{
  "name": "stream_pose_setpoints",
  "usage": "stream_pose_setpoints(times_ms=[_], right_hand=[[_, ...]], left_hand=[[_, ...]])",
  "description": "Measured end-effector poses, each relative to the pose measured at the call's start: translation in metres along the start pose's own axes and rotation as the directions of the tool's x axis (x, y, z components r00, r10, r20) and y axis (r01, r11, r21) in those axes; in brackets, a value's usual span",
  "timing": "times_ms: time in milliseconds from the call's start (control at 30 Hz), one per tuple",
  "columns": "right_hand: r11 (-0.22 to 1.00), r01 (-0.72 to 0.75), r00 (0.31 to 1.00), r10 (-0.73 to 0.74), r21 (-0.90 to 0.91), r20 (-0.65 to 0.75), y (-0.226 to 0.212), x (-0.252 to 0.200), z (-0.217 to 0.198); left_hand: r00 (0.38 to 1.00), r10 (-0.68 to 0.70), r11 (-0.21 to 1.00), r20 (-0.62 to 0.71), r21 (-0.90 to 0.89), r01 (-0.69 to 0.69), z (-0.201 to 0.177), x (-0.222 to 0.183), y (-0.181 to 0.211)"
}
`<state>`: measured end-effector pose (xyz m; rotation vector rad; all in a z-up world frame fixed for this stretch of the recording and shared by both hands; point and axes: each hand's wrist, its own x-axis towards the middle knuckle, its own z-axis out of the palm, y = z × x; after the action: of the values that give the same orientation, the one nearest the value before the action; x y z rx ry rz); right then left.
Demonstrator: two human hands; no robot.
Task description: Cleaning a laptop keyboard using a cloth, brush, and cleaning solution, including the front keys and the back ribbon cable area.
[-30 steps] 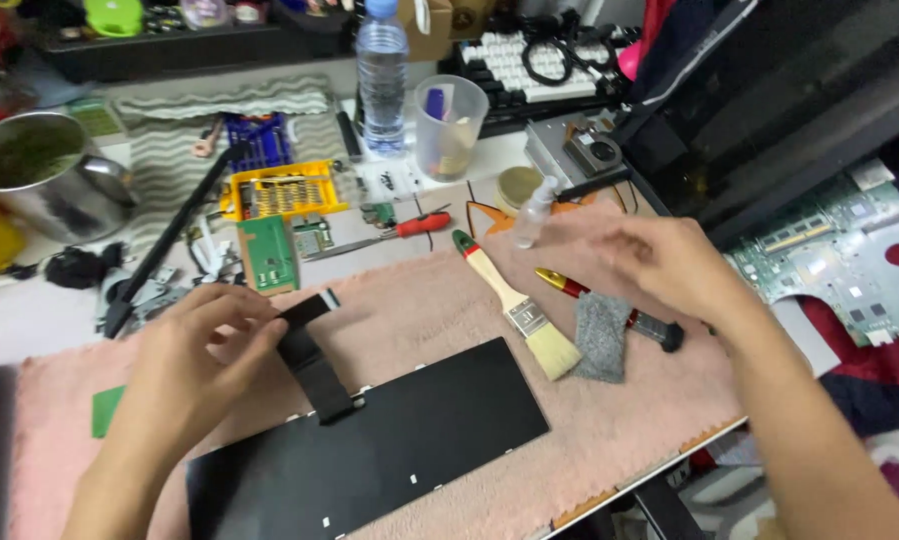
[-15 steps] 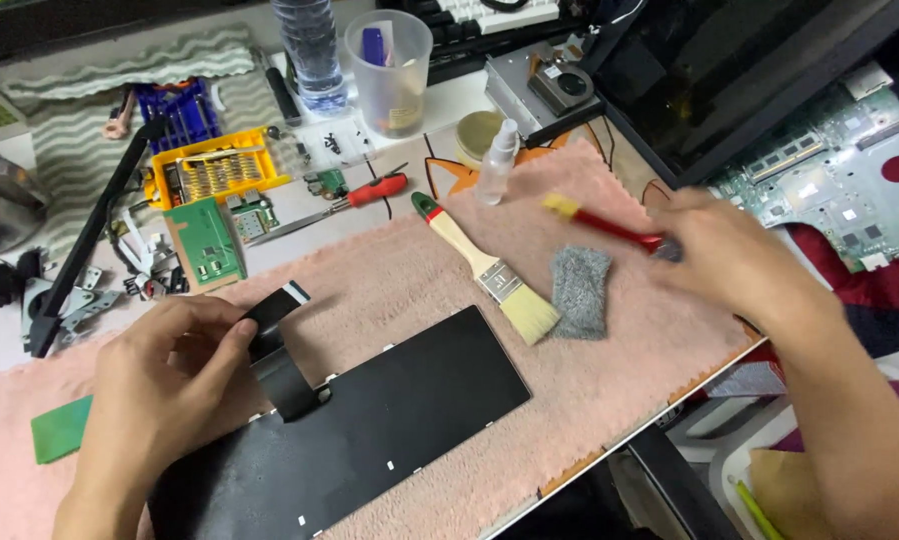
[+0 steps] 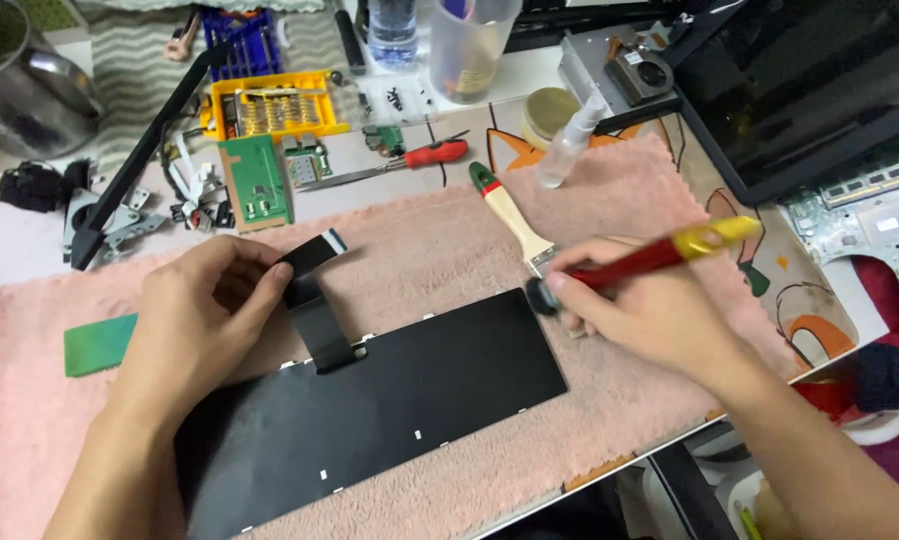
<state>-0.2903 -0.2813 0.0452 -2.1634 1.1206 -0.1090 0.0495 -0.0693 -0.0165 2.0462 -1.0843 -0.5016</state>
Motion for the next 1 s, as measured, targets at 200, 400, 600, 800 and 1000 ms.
stream_pose_setpoints(times_ms=[200, 400, 600, 800, 1000], right_hand=[[0.998, -0.008, 1.0, 0.009, -0.063, 0.019, -0.011, 0.015, 0.024], [0.993, 0.079, 0.994, -0.086, -0.091, -0.068, -0.002, 0.018, 0.026], [0.984, 0.156, 0.987, -0.157, -0.09, -0.008, 0.008, 0.018, 0.024], [0.963, 0.257, 0.965, -0.261, 0.084, 0.034, 0.006, 0.015, 0.033], [0.938, 0.335, 0.935, -0.343, -0.09, -0.094, 0.011, 0.012, 0.032]], left_hand=[[0.996, 0.091, 0.995, 0.005, 0.034, -0.091, 0.002, 0.001, -0.012], [0.978, 0.207, 0.977, -0.003, 0.044, -0.207, 0.002, 0.001, -0.015], [0.973, 0.232, 0.971, 0.0, 0.049, -0.232, 0.001, 0.0, -0.013], [0.967, 0.256, 0.965, -0.005, 0.067, -0.255, 0.003, 0.0, -0.016], [0.97, 0.244, 0.969, 0.006, 0.045, -0.244, 0.001, -0.001, -0.012]])
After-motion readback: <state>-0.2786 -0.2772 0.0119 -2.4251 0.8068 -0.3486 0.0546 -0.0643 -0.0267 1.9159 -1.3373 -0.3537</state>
